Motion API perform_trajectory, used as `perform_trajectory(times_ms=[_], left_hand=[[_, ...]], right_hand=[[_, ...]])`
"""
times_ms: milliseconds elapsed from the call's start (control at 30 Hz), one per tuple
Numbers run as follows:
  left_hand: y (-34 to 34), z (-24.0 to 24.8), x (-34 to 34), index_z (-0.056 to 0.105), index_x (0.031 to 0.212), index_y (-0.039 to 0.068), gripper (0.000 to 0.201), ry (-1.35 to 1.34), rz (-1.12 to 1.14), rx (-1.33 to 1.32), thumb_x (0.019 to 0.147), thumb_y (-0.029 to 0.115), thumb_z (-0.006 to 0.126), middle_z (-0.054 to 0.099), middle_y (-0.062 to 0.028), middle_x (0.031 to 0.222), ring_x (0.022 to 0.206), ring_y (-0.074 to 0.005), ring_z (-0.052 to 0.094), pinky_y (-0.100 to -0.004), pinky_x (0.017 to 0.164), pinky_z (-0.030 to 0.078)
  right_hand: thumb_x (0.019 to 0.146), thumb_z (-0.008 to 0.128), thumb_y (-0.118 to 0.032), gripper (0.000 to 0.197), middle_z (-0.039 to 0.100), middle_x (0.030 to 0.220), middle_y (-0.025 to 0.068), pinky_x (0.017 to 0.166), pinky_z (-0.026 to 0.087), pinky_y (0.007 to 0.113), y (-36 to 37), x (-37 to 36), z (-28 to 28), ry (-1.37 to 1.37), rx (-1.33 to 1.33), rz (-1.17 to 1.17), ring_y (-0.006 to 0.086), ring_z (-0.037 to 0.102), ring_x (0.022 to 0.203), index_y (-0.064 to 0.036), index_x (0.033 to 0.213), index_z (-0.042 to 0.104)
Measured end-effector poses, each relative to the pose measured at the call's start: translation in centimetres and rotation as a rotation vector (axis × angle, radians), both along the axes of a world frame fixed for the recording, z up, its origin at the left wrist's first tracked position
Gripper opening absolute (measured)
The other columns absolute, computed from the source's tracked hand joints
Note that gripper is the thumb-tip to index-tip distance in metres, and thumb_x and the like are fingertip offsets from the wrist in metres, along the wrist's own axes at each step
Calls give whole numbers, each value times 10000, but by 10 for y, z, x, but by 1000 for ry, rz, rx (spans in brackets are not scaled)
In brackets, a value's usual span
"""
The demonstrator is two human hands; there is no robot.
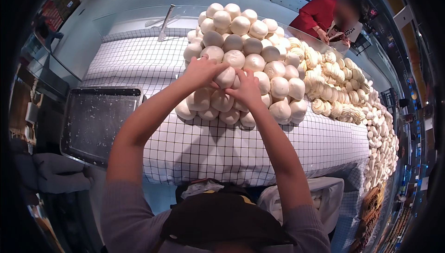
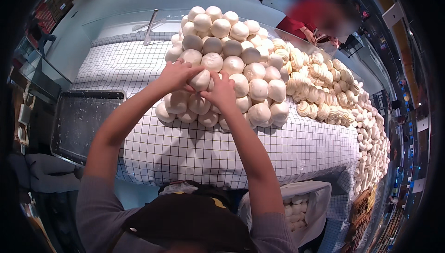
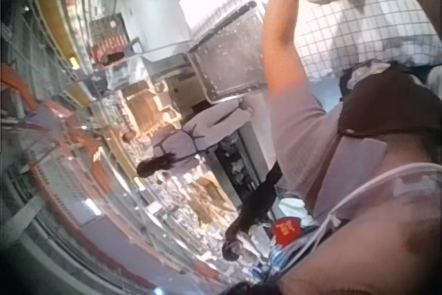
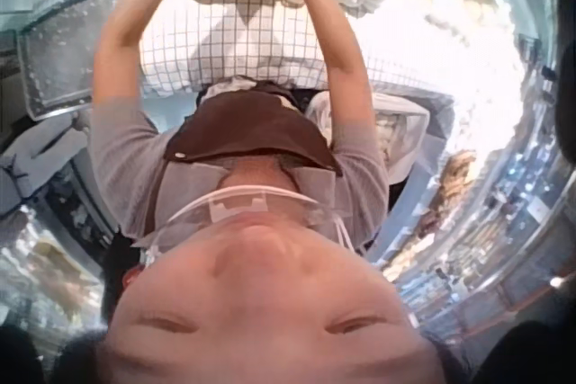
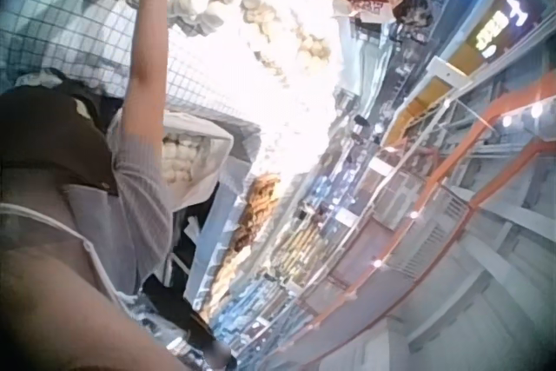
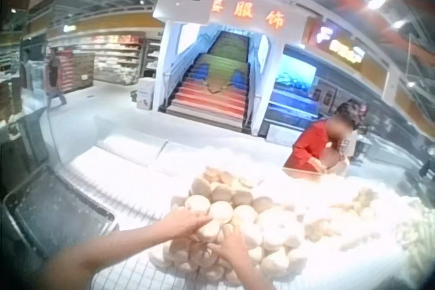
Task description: The person repeatedly picks up round white buns from a cloth-lined container and stacks them on a checkered countertop display. The person handles the buns by hand, arranging them in neat rows and columns.
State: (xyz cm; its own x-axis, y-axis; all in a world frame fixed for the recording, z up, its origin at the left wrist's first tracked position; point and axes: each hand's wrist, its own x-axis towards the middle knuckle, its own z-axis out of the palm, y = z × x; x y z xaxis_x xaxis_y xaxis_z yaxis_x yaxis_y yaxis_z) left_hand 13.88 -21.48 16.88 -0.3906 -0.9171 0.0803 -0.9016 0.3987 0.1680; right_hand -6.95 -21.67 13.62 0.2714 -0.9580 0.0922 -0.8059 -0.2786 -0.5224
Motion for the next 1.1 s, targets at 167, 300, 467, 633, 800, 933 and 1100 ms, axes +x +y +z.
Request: perform_trajectory(times_ms=[167, 300, 467, 633, 800, 933, 1100], left_hand=[[-41, -30, 13, 529, 1426, 361, 961, 69, 64, 59, 566, 581, 895, 636, -55, 1207, 1132, -330, 622, -471, 812, 525], [-33, -42, 0, 502, 1435, 360, 943, 10, 74, 4, 597, 591, 868, 623, -43, 1203, 1156, -305, 603, -498, 831, 494], [-26, -47, -9, 406, 1513, 337, 1043, -149, 73, -114, 615, 638, 841, 535, -55, 1385, 1353, -330, 470, -652, 1030, 334], [2, -44, -17, 329, 1567, 289, 1091, -42, 80, -321, 653, 559, 860, 355, -77, 1533, 1452, -320, 285, -653, 1131, 142], [80, -56, -92, 496, 1439, 189, 704, 398, -30, -424, 794, 247, 771, 424, -80, 1461, 1372, -320, 358, -513, 1116, 207], [150, -102, -183, 553, 1352, 122, 599, 568, -269, -301, 788, 127, 754, 456, -145, 1418, 1323, -365, 392, -493, 1109, 280], [249, -126, -316, 639, 1251, 146, 475, 568, -658, 123, 791, 107, 748, 493, -148, 1372, 1285, -375, 437, -496, 1080, 335]], right_hand=[[622, 928, -362, 780, 516, 1397, 84, 1004, 498, 493, -38, 1, -1, 59, -20, 63, 370, 499, 1245, -205, 1319, 615], [616, 931, -399, 791, 530, 1362, 86, 975, 511, 471, -39, -11, -23, 110, -158, 100, 357, 508, 1237, -209, 1316, 612], [655, 891, -508, 954, 416, 1469, 129, 1063, 392, 559, -22, -9, -13, 266, -198, 72, 403, 398, 1326, -269, 1472, 459], [774, 815, -332, 803, 370, 1494, 159, 1131, 282, 532, 64, -49, -42, -205, -481, 77, 404, 329, 1354, -182, 1474, 451], [800, 752, -129, 562, 490, 1390, 142, 1083, 337, 450, 245, -164, -108, -305, -510, -318, 340, 456, 1243, -71, 1323, 554], [867, 674, -37, 501, 502, 1346, 132, 860, 479, 327, 379, -277, -183, -586, -324, -1111, 210, 570, 1010, -55, 1346, 525], [881, 625, -70, 463, 499, 1316, 182, 851, 527, 379, 505, -387, -254, -568, -165, -1579, 264, 601, 938, -32, 1328, 508]])
